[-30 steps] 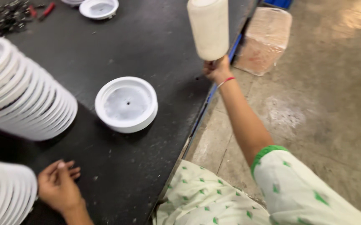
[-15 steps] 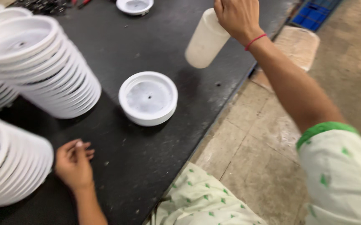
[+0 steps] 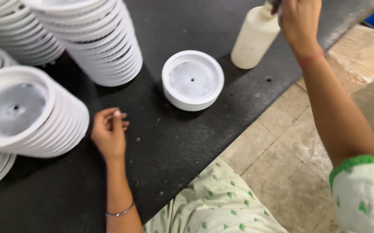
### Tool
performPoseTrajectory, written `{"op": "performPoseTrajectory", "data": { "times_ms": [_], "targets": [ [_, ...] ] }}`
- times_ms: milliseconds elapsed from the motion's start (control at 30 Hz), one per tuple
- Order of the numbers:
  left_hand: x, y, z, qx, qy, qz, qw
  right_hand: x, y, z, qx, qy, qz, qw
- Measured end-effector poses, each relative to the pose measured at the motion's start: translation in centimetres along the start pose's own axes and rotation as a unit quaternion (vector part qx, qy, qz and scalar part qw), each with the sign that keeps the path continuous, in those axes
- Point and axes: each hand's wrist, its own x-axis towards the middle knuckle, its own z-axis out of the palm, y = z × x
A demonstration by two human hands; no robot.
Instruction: The person picks white plastic lampshade covers one at a time from stacks on the workbench, wipes the inner surface and rim with a cloth, and stacks the wiped covers back on the bench. A plastic bottle sits nearby on the table.
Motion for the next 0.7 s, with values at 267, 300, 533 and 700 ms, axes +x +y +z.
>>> {"op": "performPoseTrajectory", "data": {
  "times_ms": [267,300,533,700],
  "targets": [
    [-0.4,0.6,0.7,0.054,-0.004,0.02,0.998,-11.2,-11.4,4.8,0.543,0.07,0.407,0.731],
    [-0.4,0.8,0.8,0.058,-0.001,0.023,0.998,-12.4,-11.9,5.5,0.541,0.072,0.423,0.723],
    [-0.4,2.3,3.3,0.122,0.031,0.047,0.991,-16.0,-11.1,7.7,0.571,0.081,0.427,0.696],
    [1.2,3.5,8.4,0.123,-0.032,0.036,0.991,-15.6,-11.1,7.6,0.585,0.083,0.426,0.685]
  ]
}}
